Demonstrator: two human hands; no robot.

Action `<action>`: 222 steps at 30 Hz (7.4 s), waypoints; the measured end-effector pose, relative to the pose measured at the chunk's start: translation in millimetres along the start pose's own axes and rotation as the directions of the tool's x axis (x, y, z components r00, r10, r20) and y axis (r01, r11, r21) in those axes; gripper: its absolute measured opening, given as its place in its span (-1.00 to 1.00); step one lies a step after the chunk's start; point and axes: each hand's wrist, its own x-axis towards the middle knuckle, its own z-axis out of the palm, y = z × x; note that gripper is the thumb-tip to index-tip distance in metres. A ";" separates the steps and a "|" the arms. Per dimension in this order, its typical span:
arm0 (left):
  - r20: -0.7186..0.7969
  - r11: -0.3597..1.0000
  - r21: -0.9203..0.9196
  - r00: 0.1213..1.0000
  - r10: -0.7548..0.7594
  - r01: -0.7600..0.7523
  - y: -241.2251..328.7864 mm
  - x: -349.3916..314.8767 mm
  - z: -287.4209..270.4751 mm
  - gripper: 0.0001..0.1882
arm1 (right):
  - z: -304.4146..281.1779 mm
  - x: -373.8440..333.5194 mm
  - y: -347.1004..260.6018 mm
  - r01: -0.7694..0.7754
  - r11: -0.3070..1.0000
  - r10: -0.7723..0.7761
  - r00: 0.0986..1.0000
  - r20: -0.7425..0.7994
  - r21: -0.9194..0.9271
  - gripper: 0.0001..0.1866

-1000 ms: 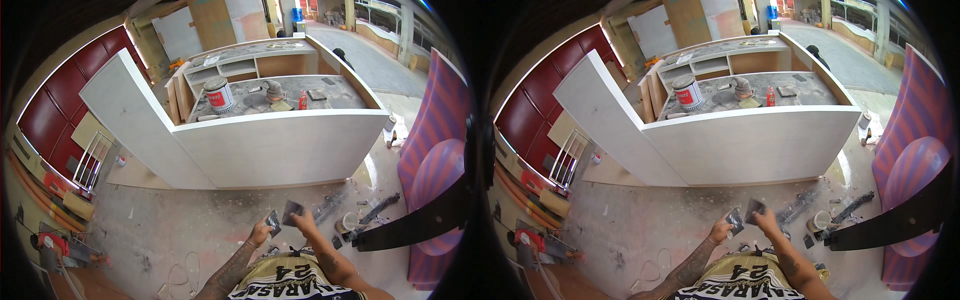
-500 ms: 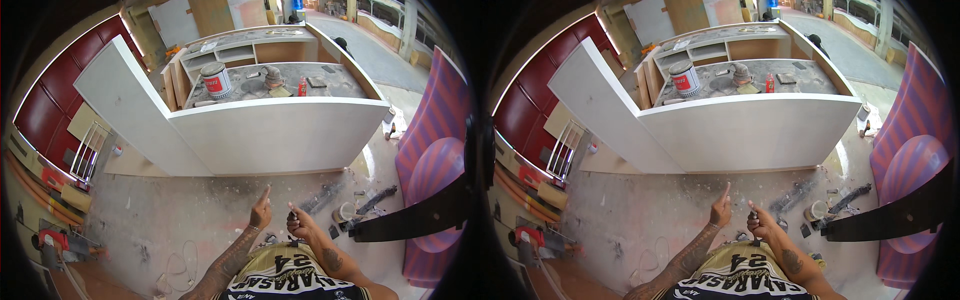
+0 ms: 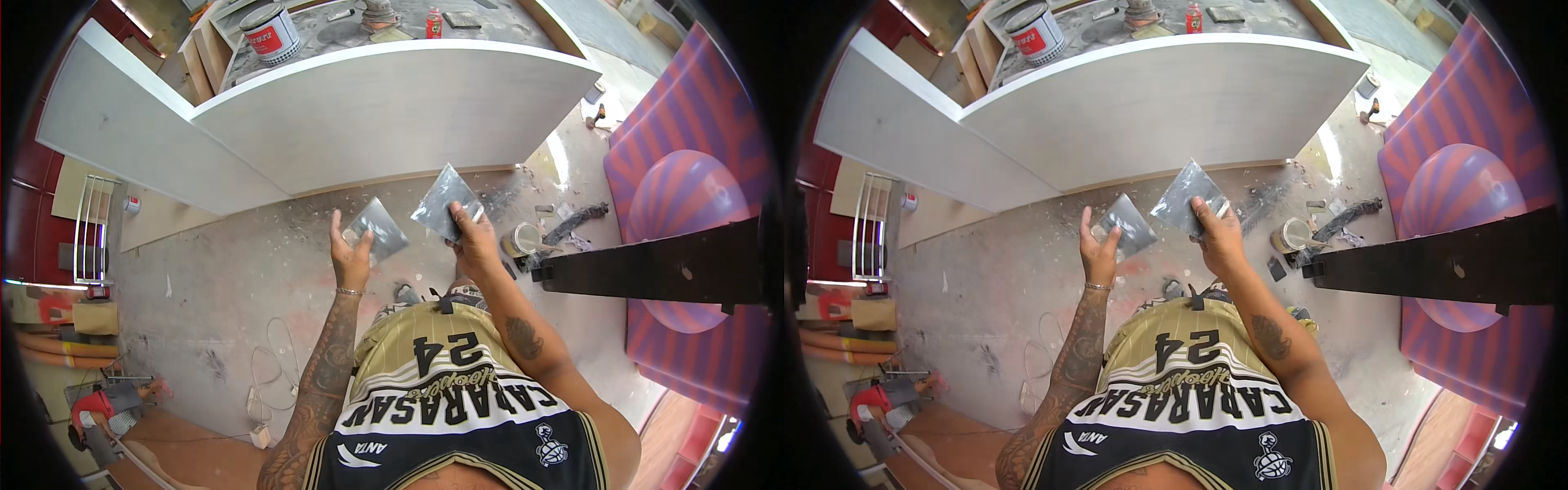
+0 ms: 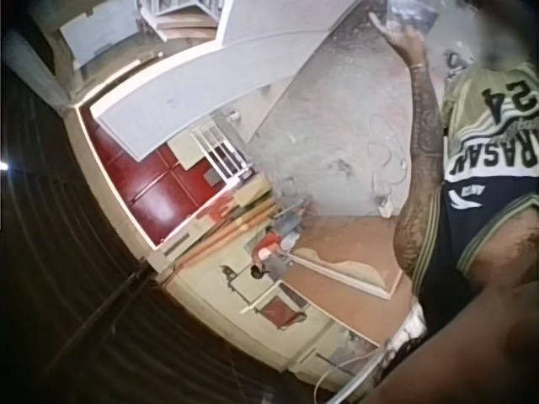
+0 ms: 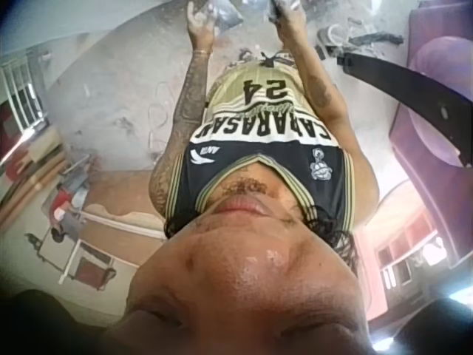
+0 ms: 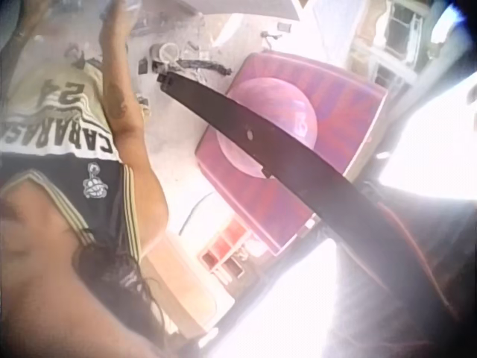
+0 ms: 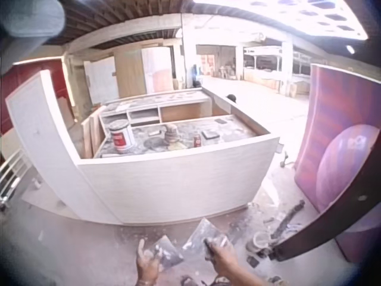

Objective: Applying wall putty or joint compound to a white wall using scrapers and spatulas.

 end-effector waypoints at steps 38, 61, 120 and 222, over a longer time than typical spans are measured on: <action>0.727 0.498 -0.278 0.519 -0.450 0.821 1.5 13.9 148.0 -0.70 | -144.5 68.3 -20.3 -0.248 0.939 0.211 0.963 0.169 0.238 -0.70; 0.455 0.593 0.432 0.404 -0.794 0.679 -236.2 38.0 328.4 -0.69 | -407.0 264.2 75.8 -0.141 0.974 0.224 0.717 -0.660 0.178 -0.70; 0.972 0.866 0.183 0.046 -0.230 0.466 -450.6 -86.3 723.6 -0.76 | -527.4 219.3 89.6 0.020 0.561 -0.807 0.236 -0.541 -0.828 -0.76; 0.682 0.468 -0.578 0.710 -0.174 0.669 -310.8 197.2 397.7 -0.75 | -129.7 533.5 -141.8 0.518 -0.231 -0.967 -0.219 0.133 -0.823 -0.44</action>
